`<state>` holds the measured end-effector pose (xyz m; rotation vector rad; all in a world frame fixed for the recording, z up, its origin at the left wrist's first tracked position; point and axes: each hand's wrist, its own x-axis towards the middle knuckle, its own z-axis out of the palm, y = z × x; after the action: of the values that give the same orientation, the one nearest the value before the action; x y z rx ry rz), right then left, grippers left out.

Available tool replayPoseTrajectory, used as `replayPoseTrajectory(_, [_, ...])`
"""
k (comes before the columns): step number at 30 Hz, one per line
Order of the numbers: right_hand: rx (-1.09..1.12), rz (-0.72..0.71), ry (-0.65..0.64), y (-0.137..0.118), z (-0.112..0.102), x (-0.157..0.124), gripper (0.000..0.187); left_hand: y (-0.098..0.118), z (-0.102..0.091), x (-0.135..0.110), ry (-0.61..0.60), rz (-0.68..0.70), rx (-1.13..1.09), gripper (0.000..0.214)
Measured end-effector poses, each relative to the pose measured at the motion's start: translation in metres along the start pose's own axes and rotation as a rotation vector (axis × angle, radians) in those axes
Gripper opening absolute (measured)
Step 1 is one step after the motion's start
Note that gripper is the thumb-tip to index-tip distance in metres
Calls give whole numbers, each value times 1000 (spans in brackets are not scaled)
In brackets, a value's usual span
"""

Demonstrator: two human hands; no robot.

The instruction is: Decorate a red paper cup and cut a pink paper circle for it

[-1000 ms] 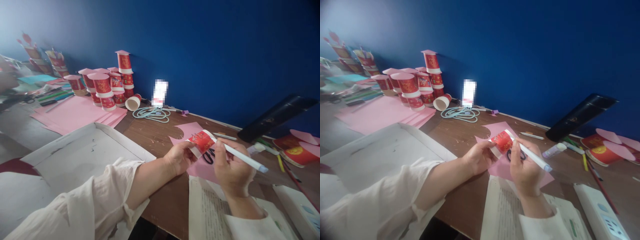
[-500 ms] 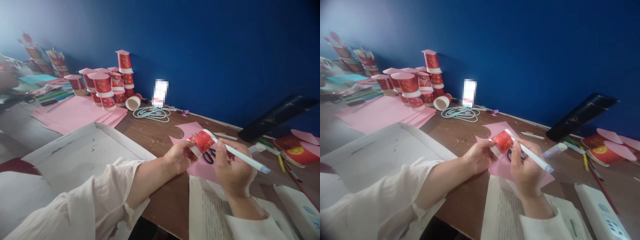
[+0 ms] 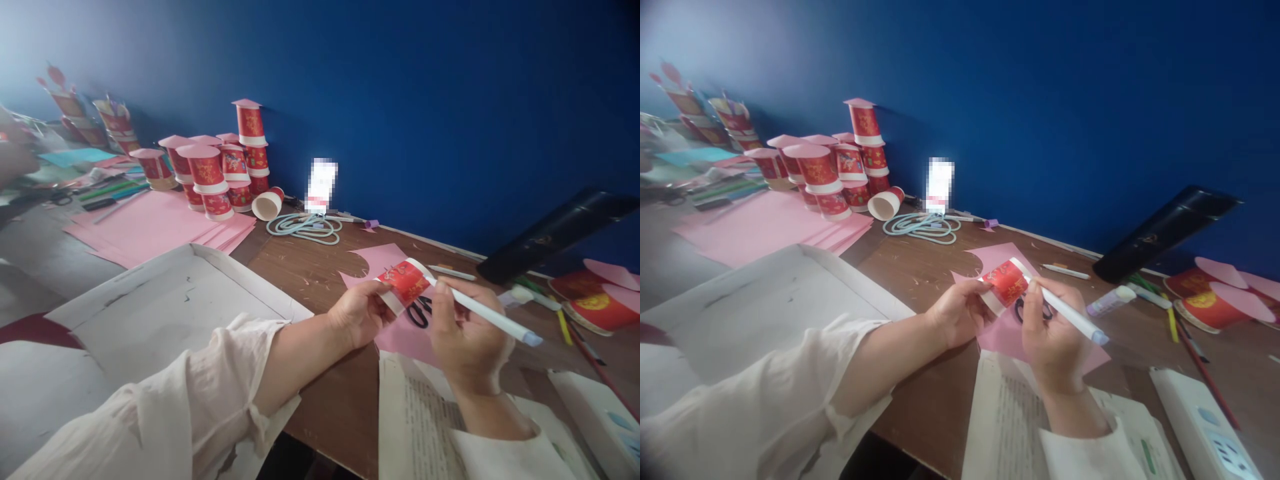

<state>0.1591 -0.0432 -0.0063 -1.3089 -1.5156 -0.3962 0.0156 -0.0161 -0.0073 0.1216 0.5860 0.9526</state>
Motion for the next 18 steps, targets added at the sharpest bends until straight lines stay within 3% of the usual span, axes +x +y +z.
replayPoseTrajectory(18, [-35, -19, -17, 0, -1, 1, 21, -1, -1, 0, -9, 6, 1, 13])
